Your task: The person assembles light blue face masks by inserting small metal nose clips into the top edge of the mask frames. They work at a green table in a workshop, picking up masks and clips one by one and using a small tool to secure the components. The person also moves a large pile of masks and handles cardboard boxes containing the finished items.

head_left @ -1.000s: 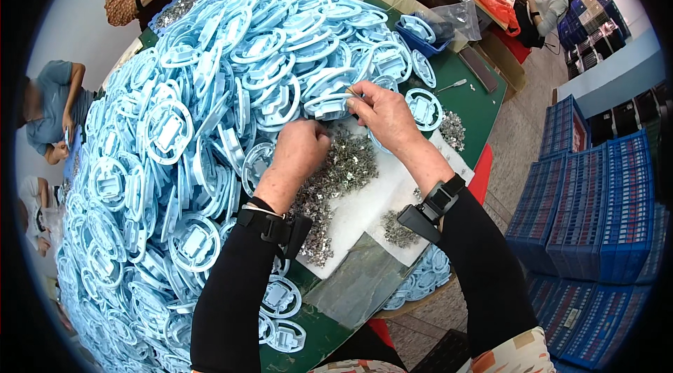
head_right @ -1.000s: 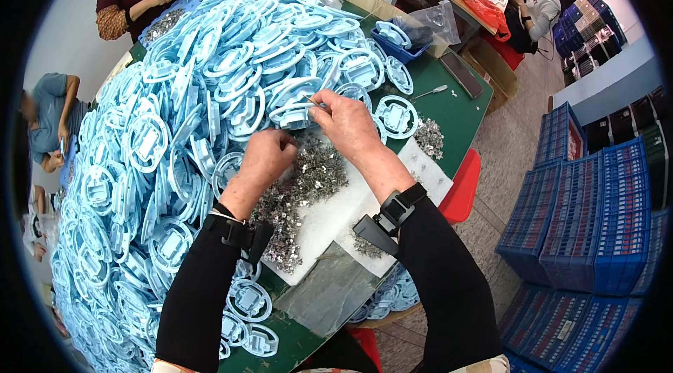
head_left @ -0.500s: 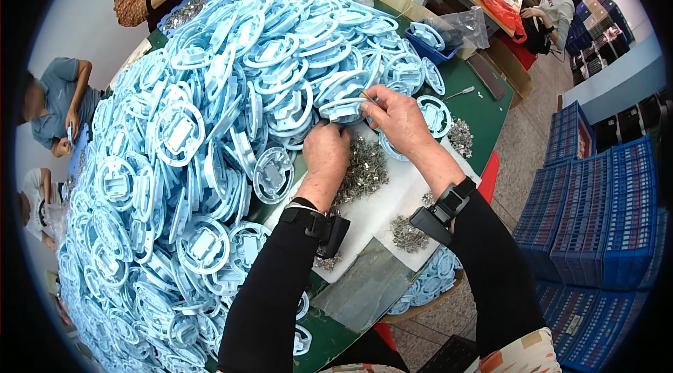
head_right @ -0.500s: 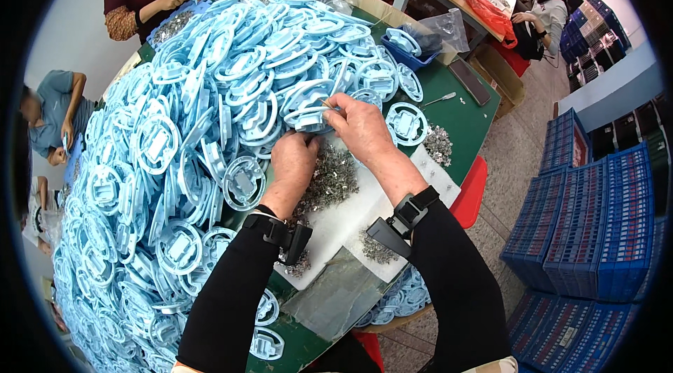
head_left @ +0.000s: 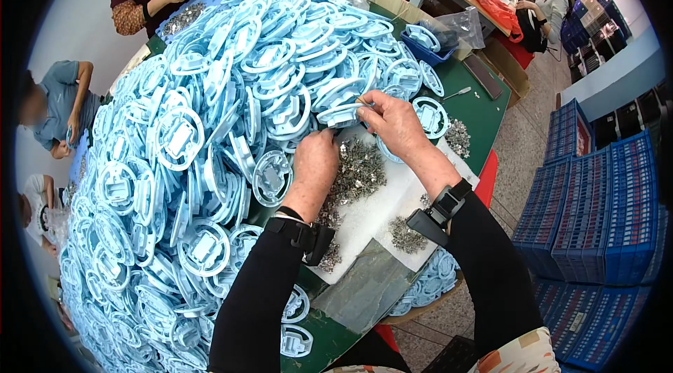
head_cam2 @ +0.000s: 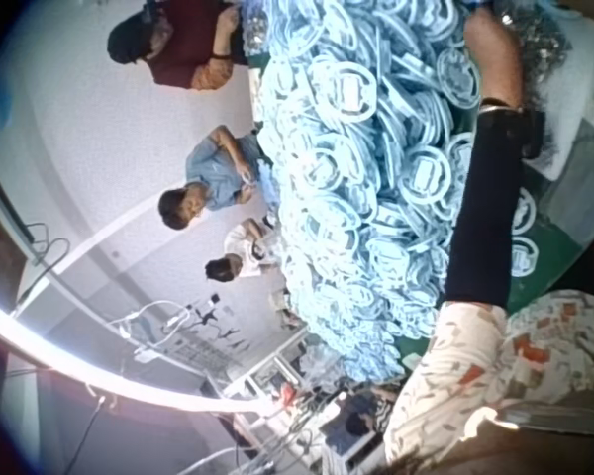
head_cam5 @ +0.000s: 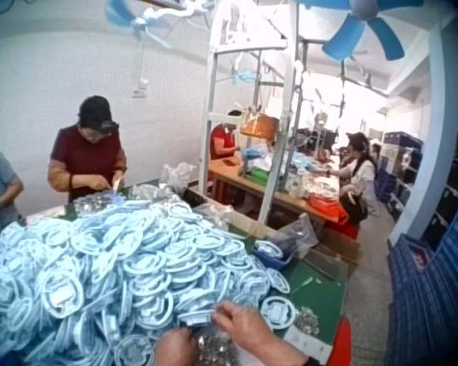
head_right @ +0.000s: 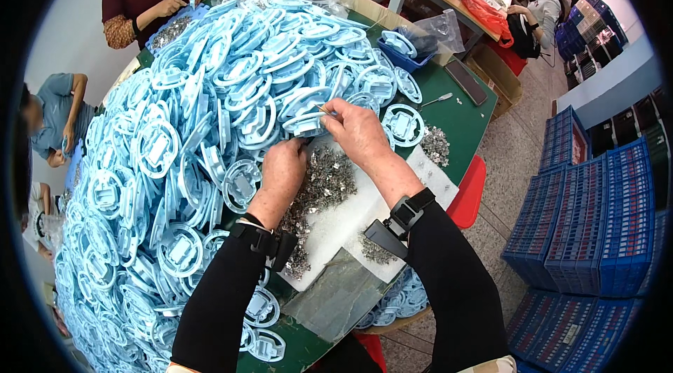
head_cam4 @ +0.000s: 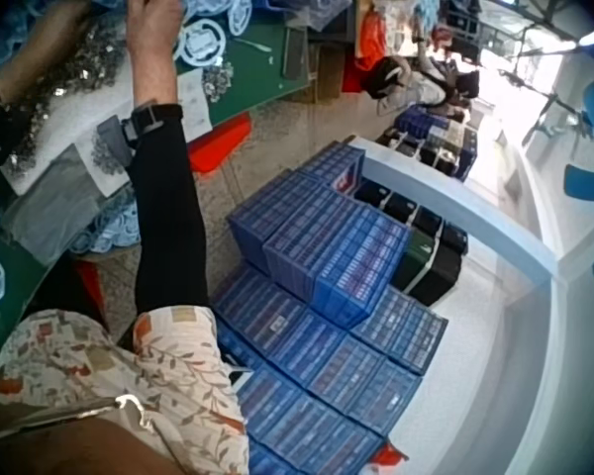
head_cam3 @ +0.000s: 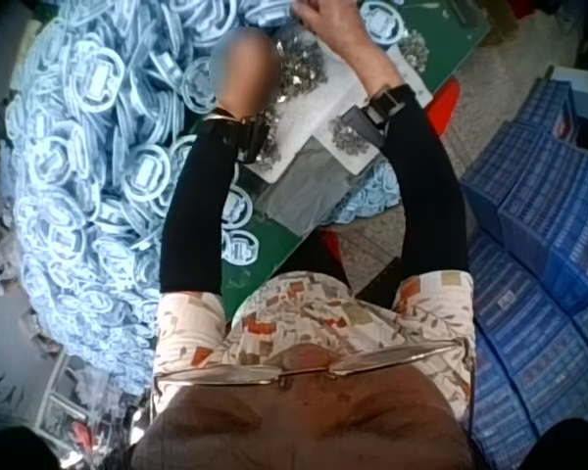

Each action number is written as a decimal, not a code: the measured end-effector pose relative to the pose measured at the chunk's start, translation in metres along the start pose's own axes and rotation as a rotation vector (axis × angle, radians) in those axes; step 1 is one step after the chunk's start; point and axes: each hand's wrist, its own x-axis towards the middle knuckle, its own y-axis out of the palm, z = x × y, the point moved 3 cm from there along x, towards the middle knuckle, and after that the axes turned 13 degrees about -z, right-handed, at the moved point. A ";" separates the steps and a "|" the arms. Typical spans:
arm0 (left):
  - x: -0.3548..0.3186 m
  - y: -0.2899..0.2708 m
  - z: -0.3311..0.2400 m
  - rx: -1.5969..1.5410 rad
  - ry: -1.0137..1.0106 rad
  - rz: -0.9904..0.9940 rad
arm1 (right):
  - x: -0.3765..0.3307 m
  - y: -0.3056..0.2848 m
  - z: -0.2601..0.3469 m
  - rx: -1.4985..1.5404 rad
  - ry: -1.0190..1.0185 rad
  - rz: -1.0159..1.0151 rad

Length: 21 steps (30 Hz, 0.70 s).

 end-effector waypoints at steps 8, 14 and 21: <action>0.015 0.011 -0.001 0.119 -0.134 0.002 | -0.001 -0.003 0.001 0.010 0.008 -0.020; 0.006 -0.016 -0.022 -0.034 -0.029 0.167 | -0.001 -0.006 0.000 0.025 0.052 0.019; -0.011 0.001 -0.039 -0.081 0.290 0.049 | -0.002 -0.004 0.003 0.047 0.035 0.008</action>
